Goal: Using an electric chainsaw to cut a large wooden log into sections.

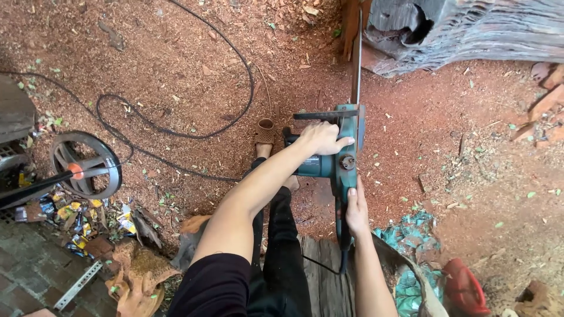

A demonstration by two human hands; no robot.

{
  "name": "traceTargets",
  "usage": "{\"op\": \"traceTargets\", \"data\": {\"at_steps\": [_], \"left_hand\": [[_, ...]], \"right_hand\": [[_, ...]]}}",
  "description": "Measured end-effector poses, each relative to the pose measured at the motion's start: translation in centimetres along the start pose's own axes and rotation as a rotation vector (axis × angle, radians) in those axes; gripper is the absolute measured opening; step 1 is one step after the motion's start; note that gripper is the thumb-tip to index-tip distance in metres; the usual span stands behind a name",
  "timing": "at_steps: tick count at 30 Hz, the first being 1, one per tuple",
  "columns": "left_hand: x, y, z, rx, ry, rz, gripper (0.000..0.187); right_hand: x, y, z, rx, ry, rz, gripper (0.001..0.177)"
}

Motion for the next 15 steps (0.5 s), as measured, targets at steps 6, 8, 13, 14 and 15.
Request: {"op": "traceTargets", "data": {"at_steps": [6,8,13,14,15], "left_hand": [[0.0,0.1,-0.1,0.004,0.003,0.005,0.076],[-0.4,0.7,-0.5,-0.006,0.012,0.008,0.079],[-0.4,0.7,-0.8,0.034,0.108,0.005,0.08],[-0.6,0.7,-0.9,0.026,0.123,0.01,0.08],[-0.6,0.7,-0.8,0.042,0.119,0.006,0.079]], "right_hand": [[1.8,2.7,-5.1,0.006,-0.048,0.031,0.06],[2.0,2.2,-3.6,0.005,-0.059,0.015,0.06],[1.5,3.2,-5.7,-0.094,-0.141,0.011,0.058],[1.6,3.2,-5.9,-0.094,-0.126,0.0,0.058],[1.6,3.3,-6.0,-0.107,-0.11,0.011,0.058]]}}
Point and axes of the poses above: each hand's wrist, its own y-axis towards the middle knuckle, its own x-axis out of the back of the hand, z = x × y, the point moved 2 cm from there along y, towards the middle knuckle, and after that the axes turned 11 degrees about y, right-handed, at the moved point
